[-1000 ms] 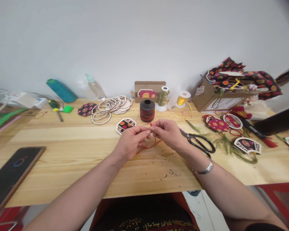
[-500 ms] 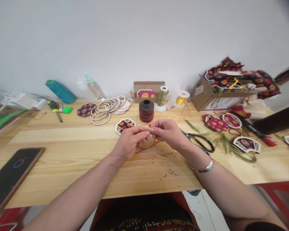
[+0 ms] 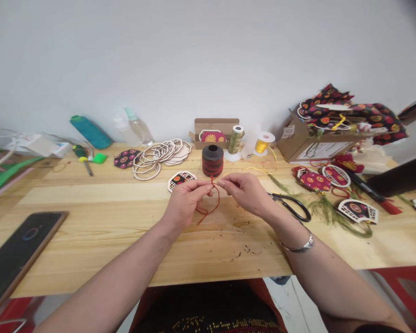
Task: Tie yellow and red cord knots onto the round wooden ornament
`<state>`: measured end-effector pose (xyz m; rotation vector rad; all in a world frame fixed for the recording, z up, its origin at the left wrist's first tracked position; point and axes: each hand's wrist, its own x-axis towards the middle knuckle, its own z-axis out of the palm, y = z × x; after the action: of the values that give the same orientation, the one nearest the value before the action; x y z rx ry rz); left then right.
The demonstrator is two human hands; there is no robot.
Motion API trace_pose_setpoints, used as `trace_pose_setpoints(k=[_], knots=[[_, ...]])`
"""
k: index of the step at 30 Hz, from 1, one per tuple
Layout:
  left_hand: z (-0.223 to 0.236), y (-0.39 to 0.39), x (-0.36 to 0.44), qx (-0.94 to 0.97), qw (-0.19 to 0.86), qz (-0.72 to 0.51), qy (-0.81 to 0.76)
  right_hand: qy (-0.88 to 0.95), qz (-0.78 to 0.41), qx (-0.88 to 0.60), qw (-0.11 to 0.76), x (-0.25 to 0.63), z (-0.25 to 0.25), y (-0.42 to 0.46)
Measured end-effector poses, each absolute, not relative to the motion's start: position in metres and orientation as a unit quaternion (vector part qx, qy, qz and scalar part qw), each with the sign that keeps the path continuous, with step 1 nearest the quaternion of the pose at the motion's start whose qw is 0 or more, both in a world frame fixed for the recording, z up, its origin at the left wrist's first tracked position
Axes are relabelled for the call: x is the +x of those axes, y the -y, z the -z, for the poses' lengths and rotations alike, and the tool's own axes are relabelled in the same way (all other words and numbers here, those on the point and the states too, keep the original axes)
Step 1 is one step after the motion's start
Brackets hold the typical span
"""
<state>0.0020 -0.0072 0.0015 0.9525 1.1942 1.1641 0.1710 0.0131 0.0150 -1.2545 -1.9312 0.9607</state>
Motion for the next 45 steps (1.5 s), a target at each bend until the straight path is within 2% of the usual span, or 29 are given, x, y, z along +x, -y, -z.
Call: trace_pose_setpoints(k=[5, 8, 13, 17, 19, 21, 24, 26, 28, 30, 32, 34, 37, 45], knots=[[-0.001, 0.005, 0.002, 0.392, 0.555, -0.52, -0.518, 0.781, -0.283, -0.472, 0.297, 0.167, -0.022, -0.002], [-0.001, 0.005, 0.002, 0.377, 0.557, -0.531, -0.516, 0.828, -0.192, -0.45, 0.273, 0.161, -0.021, 0.007], [-0.001, 0.006, 0.0, 0.354, 0.612, -0.515, -0.483, 0.922, 0.028, -0.335, 0.194, 0.153, -0.008, 0.016], [0.001, 0.004, -0.001, 0.323, 0.644, -0.518, -0.461, 0.957, 0.093, -0.236, 0.14, 0.149, -0.003, 0.02], [0.002, 0.003, -0.001, 0.311, 0.642, -0.526, -0.463, 0.972, 0.063, -0.182, 0.138, 0.148, -0.005, 0.024], [0.001, 0.003, 0.0, 0.299, 0.642, -0.527, -0.47, 0.976, -0.021, -0.137, 0.167, 0.149, -0.01, 0.028], [-0.002, 0.005, 0.001, 0.29, 0.656, -0.512, -0.472, 0.918, -0.17, -0.163, 0.319, 0.151, -0.018, 0.027], [-0.003, 0.006, 0.002, 0.292, 0.659, -0.509, -0.47, 0.826, -0.22, -0.265, 0.446, 0.154, -0.019, 0.019], [-0.004, 0.006, 0.003, 0.301, 0.654, -0.508, -0.473, 0.72, -0.275, -0.375, 0.515, 0.156, -0.017, 0.007], [-0.004, 0.007, 0.004, 0.314, 0.651, -0.497, -0.48, 0.634, -0.4, -0.424, 0.507, 0.157, -0.011, -0.004], [-0.004, 0.007, 0.004, 0.326, 0.653, -0.485, -0.481, 0.57, -0.532, -0.421, 0.464, 0.156, -0.007, -0.01], [-0.004, 0.008, 0.004, 0.34, 0.65, -0.48, -0.48, 0.529, -0.605, -0.409, 0.432, 0.155, -0.005, -0.011], [-0.003, 0.01, 0.005, 0.365, 0.644, -0.471, -0.48, 0.51, -0.63, -0.406, 0.423, 0.153, -0.005, -0.008], [-0.002, 0.011, 0.005, 0.414, 0.641, -0.448, -0.466, 0.548, -0.574, -0.44, 0.421, 0.157, -0.009, -0.009]])
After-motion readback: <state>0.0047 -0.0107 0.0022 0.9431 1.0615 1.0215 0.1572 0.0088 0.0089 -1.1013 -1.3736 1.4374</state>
